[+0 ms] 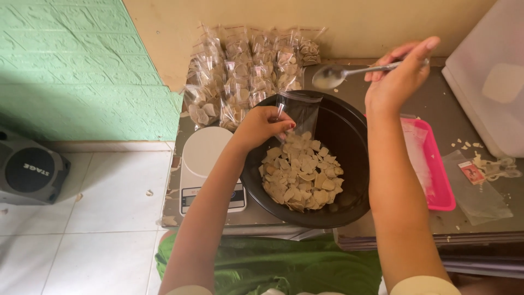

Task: Scooping chips from a bowl into small plastic bags using a spoon and placing them on a scale.

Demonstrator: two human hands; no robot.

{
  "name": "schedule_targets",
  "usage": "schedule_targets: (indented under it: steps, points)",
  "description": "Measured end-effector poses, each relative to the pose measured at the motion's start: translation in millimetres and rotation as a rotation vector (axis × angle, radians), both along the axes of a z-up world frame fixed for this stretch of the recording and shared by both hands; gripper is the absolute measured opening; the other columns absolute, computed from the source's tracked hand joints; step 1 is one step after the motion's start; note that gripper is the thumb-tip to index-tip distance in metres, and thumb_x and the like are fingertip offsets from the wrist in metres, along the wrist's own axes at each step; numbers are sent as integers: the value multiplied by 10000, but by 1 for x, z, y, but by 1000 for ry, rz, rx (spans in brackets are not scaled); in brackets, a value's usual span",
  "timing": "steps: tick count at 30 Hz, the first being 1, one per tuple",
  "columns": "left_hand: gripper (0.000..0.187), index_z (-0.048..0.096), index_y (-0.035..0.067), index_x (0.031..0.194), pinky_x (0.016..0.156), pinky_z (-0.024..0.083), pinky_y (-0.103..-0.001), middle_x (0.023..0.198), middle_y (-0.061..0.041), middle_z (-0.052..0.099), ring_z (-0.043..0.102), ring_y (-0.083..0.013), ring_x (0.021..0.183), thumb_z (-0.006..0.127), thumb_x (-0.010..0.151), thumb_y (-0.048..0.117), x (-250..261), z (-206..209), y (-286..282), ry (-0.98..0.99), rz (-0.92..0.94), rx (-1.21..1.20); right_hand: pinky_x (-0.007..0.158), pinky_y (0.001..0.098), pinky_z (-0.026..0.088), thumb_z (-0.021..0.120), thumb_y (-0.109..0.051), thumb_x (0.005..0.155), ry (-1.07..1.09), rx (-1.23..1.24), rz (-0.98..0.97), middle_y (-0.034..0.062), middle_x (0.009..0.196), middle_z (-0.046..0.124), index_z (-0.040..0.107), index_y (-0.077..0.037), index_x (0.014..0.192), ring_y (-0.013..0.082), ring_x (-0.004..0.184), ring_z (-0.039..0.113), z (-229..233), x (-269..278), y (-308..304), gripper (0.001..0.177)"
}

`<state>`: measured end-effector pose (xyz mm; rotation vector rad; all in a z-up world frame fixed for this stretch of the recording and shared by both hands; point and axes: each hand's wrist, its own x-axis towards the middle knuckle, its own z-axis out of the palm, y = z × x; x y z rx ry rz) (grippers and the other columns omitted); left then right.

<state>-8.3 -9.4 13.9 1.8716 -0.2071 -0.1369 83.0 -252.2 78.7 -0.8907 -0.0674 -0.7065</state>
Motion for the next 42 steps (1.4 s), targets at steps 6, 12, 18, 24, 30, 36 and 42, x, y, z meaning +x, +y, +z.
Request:
schedule_targets:
  steps: [6, 12, 18, 24, 30, 36, 42]
  points:
    - [104, 769, 67, 943, 727, 649, -245, 820, -66, 782, 763, -130, 688, 755, 921, 168, 5, -10, 2, -5, -75, -149, 340, 319, 429, 509, -550, 1007, -243, -369, 122, 117, 581, 498, 501, -52, 756, 200, 374, 471, -31, 12, 11, 557]
    - [105, 775, 46, 948, 719, 652, -237, 836, -71, 782, 766, -142, 700, 761, 913, 144, 7, -15, 2, -15, -109, -202, 387, 313, 423, 560, -621, 1003, -350, -518, 184, 127, 609, 489, 524, -13, 711, 216, 412, 462, -35, 9, 12, 675]
    - [146, 792, 129, 1017, 796, 582, -227, 872, 4, 802, 755, -71, 824, 720, 950, 236, 8, -15, 4, -88, -69, -148, 435, 238, 507, 515, -487, 1057, 45, -761, 557, 72, 698, 580, 604, -52, 850, 93, 465, 511, -31, 9, 10, 489]
    - [312, 797, 117, 1120, 633, 574, -245, 841, -72, 790, 713, -127, 717, 797, 922, 359, 20, -37, 6, -128, 39, -225, 613, 390, 666, 467, -400, 1112, 24, -759, 886, 170, 744, 674, 632, 10, 922, 211, 586, 723, -44, 11, 25, 482]
    - [500, 525, 24, 1429, 782, 676, -367, 1168, -164, 741, 769, -269, 986, 498, 1044, 341, 27, -34, 22, -34, 70, -983, 794, 366, 698, 455, -359, 1102, 59, -561, 802, 121, 977, 716, 619, -33, 1006, 181, 799, 779, -39, 14, 27, 378]
    - [388, 678, 122, 1219, 1036, 566, -445, 1342, -156, 686, 627, -353, 1291, 496, 1087, 439, 47, -57, 27, -98, 41, -919, 922, 453, 659, 443, -384, 1111, -113, -600, 671, 215, 1118, 714, 602, 27, 1149, 265, 973, 768, -46, 12, 34, 443]
    - [508, 590, 104, 1338, 971, 612, -490, 1308, -206, 696, 680, -383, 1200, 344, 1108, 484, 19, -29, 19, -80, 61, -832, 685, 386, 618, 460, -331, 1143, -450, -928, 469, 291, 1078, 705, 670, 104, 1125, 324, 890, 728, -39, 9, 15, 483]
